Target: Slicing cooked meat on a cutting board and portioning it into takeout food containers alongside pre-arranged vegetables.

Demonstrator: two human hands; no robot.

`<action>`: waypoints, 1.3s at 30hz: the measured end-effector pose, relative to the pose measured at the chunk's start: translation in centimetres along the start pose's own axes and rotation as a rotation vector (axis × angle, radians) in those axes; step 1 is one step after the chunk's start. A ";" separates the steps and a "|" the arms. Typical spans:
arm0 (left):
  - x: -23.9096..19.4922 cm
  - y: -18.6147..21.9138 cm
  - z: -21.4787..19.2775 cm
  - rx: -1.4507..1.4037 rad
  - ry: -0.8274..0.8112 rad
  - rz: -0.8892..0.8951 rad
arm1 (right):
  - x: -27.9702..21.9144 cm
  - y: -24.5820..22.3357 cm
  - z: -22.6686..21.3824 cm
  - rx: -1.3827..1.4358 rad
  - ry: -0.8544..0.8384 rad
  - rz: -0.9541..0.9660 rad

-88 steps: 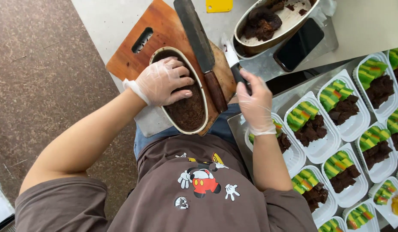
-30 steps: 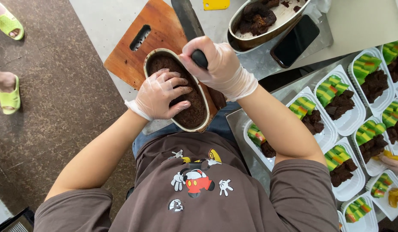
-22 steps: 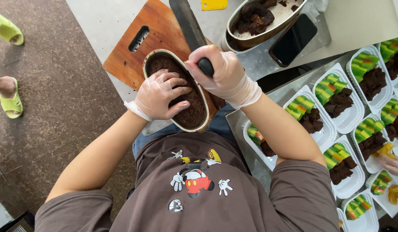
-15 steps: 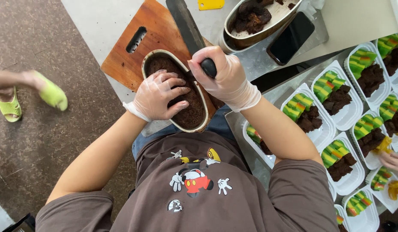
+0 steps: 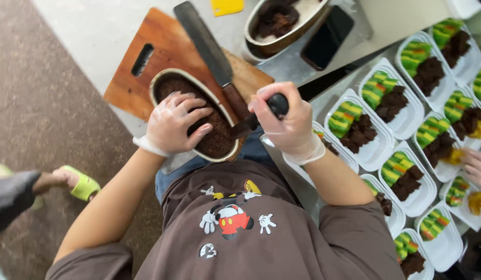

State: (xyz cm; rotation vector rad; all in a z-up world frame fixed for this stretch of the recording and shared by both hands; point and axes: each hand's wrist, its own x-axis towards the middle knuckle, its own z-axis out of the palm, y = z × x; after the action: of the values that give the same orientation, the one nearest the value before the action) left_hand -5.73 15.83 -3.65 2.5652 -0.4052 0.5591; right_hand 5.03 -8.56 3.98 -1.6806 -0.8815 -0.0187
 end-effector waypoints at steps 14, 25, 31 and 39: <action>3.7 0.5 1.6 0.104 -0.266 0.082 | -3.8 10.3 0.6 -0.095 -0.080 -0.108; 3.1 0.6 2.7 0.179 -0.169 -0.004 | -5.3 9.9 1.0 -0.699 -0.367 0.003; 2.6 1.1 3.3 0.164 -0.163 -0.086 | -8.6 4.4 3.2 -0.557 -0.582 -0.004; 3.3 3.0 2.6 0.071 -0.117 -0.048 | -11.3 10.1 8.5 -0.542 -0.116 -0.163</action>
State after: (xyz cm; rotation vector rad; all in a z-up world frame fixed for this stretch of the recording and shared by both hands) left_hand -3.22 11.36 -3.07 2.6767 -0.3686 0.4147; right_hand -1.12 -7.75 -12.27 -2.1195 -1.1714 -0.2961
